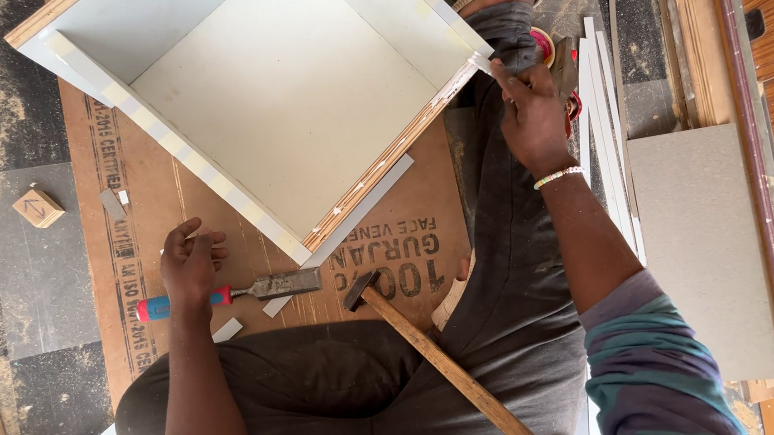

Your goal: The recorder is assembling a small white wooden drawer or box by applying glue and tape to the edges.

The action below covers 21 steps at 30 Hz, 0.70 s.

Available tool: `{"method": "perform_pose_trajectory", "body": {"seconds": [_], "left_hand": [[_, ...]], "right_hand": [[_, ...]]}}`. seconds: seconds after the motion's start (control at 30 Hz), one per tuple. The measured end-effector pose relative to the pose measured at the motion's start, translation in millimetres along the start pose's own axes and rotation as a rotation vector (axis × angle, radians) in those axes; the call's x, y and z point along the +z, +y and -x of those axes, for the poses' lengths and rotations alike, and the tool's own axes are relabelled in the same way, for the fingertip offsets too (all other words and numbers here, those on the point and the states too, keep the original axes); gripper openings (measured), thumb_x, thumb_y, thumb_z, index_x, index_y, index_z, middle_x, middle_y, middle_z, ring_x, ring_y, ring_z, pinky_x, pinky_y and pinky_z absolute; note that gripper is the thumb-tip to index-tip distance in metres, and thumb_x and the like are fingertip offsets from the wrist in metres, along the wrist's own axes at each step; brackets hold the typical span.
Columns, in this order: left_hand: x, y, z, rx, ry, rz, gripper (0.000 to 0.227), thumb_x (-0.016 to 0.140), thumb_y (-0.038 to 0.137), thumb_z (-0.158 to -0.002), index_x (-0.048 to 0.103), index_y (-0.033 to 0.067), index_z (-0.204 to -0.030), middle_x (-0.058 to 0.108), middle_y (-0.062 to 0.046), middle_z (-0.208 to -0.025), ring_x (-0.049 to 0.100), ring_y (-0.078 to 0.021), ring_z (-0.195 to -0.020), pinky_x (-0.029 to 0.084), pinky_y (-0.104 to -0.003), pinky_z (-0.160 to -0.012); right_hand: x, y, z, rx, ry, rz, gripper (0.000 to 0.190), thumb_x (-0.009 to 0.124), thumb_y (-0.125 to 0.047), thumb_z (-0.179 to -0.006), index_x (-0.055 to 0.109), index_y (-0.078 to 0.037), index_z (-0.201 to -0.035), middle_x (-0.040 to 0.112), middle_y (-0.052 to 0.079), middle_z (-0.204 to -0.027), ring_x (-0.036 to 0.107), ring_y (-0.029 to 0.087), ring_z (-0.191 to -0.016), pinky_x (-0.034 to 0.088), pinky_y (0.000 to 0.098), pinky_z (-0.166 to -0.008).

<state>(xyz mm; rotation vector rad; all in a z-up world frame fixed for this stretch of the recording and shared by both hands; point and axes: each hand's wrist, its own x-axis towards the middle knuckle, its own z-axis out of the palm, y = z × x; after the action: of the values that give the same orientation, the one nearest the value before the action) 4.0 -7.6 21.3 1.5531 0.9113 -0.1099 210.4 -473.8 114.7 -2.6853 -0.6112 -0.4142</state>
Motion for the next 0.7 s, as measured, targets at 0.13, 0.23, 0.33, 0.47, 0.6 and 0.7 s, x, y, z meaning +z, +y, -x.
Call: {"method": "perform_pose_trajectory", "body": {"seconds": [0.13,0.23,0.33,0.47,0.6,0.7], "left_hand": [[-0.1,-3.8,-4.3,0.027,-0.007,0.012,0.041,0.056,0.022,-0.103,0.054,0.0037,-0.140,0.074,-0.008,-0.104,0.066,-0.0122,-0.084,0.051,-0.030,-0.074],[2.6,-2.0,-4.3,0.005,-0.012,0.004,0.041,0.056,0.022,-0.103,0.055,0.0038,-0.140,0.074,-0.008,-0.103,0.065,-0.0127,-0.082,0.051,-0.030,-0.074],[0.4,-6.3,-4.5,0.041,-0.020,0.001,0.041,0.056,0.022,-0.103,0.055,0.0032,-0.140,0.074,-0.008,-0.104,0.066,-0.0117,-0.083,0.051,-0.029,-0.073],[-2.1,-7.7,-6.0,0.019,-0.006,0.045,0.042,0.057,0.021,-0.102,0.055,0.0033,-0.140,0.073,-0.008,-0.103,0.065,-0.0123,-0.081,0.050,-0.029,-0.072],[1.0,-2.8,-4.9,0.017,-0.024,0.045,0.041,0.057,0.023,-0.103,0.055,0.0034,-0.139,0.073,-0.008,-0.103,0.065,-0.0120,-0.081,0.050,-0.028,-0.072],[0.6,-6.7,-5.0,0.034,-0.034,0.043,0.041,0.056,0.022,-0.103,0.055,0.0029,-0.139,0.073,-0.008,-0.103,0.064,-0.0114,-0.081,0.050,-0.028,-0.072]], "right_hand": [[-4.1,-8.6,8.8,0.043,-0.048,-0.028,0.060,0.065,0.017,-0.089,0.069,-0.011,-0.142,0.053,0.009,-0.101,0.060,0.021,-0.089,0.055,0.0338,-0.077],[-4.6,-2.4,8.7,0.091,-0.056,-0.191,0.057,0.063,0.018,-0.093,0.070,-0.012,-0.141,0.054,0.011,-0.100,0.060,0.022,-0.088,0.053,0.0342,-0.075],[8.3,14.0,2.9,0.175,-0.059,-0.113,0.058,0.060,0.016,-0.096,0.068,-0.014,-0.144,0.060,0.011,-0.097,0.059,0.022,-0.082,0.053,0.0336,-0.068],[2.0,-27.9,-3.7,0.086,-0.082,-0.084,0.065,0.058,0.018,-0.091,0.065,-0.016,-0.146,0.061,0.014,-0.098,0.061,0.023,-0.083,0.056,0.0343,-0.070],[3.4,-74.1,21.5,0.012,-0.147,-0.212,0.071,0.057,0.021,-0.089,0.061,-0.016,-0.149,0.057,0.012,-0.092,0.060,0.023,-0.082,0.054,0.0342,-0.071],[22.0,-65.8,31.6,-0.031,-0.013,-0.420,0.072,0.056,0.021,-0.092,0.058,-0.020,-0.151,0.055,0.009,-0.096,0.060,0.022,-0.092,0.053,0.0350,-0.079]]}}
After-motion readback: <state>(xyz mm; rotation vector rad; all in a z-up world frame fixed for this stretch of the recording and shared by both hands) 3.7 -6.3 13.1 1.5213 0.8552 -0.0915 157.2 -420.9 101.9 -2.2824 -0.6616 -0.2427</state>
